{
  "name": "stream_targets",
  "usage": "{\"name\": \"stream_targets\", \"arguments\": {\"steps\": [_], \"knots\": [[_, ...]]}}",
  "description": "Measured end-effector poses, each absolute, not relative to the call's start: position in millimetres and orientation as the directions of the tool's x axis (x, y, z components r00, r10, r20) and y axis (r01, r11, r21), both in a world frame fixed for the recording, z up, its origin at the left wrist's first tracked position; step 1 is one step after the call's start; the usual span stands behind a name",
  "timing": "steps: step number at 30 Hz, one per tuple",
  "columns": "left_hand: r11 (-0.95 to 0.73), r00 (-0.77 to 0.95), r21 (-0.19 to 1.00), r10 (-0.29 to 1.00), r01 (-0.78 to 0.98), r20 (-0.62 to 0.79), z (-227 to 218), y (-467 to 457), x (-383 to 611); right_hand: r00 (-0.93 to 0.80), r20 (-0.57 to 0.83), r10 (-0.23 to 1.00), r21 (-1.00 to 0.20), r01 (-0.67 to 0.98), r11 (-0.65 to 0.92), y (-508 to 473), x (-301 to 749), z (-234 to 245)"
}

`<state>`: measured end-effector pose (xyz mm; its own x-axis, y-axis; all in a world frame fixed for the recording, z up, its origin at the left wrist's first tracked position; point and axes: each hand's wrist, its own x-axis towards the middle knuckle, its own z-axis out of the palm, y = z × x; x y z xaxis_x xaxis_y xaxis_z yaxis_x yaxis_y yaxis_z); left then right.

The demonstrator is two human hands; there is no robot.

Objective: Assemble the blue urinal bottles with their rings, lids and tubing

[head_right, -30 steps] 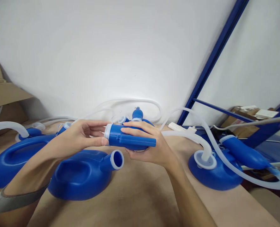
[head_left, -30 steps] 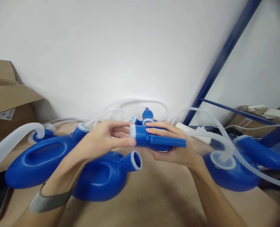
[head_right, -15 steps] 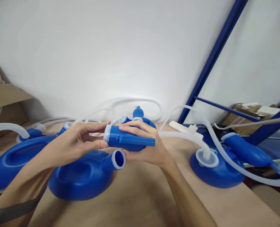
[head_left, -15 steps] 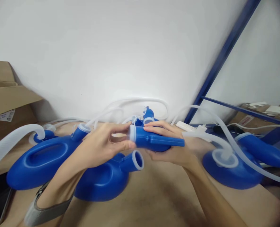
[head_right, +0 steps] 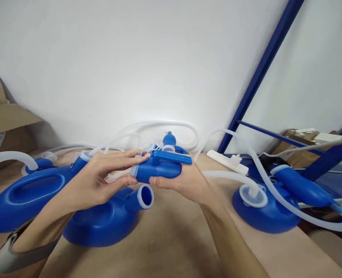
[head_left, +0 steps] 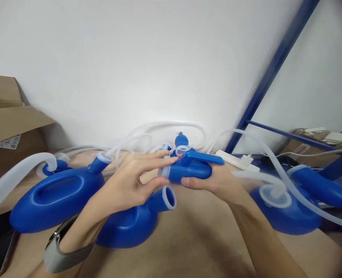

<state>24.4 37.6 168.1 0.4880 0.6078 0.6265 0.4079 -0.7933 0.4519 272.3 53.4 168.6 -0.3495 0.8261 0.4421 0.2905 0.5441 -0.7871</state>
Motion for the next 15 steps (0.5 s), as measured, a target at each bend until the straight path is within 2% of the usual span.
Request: {"name": "stream_targets", "arguments": {"steps": [4,8,10,13,15], "knots": [[-0.834,0.507,0.378,0.547,0.402,0.666,167,33,26,-0.389,0.325,0.862,-0.910,0.117,0.397,58,278,169],[-0.884,0.572,0.212,0.436,0.416,0.695,174,20,28,-0.458,0.203,0.865,-0.978,-0.057,0.199,67,282,160],[-0.872,0.587,0.178,0.444,0.455,0.677,177,15,27,-0.428,0.208,0.879,-0.976,-0.034,0.215,69,281,156],[-0.806,0.545,0.180,0.527,0.564,0.652,178,13,29,-0.367,0.296,0.882,-0.946,0.017,0.324,67,274,152],[-0.796,0.519,0.172,0.524,0.581,0.675,175,16,34,-0.376,0.329,0.866,-0.940,-0.041,0.339,63,266,147]]}}
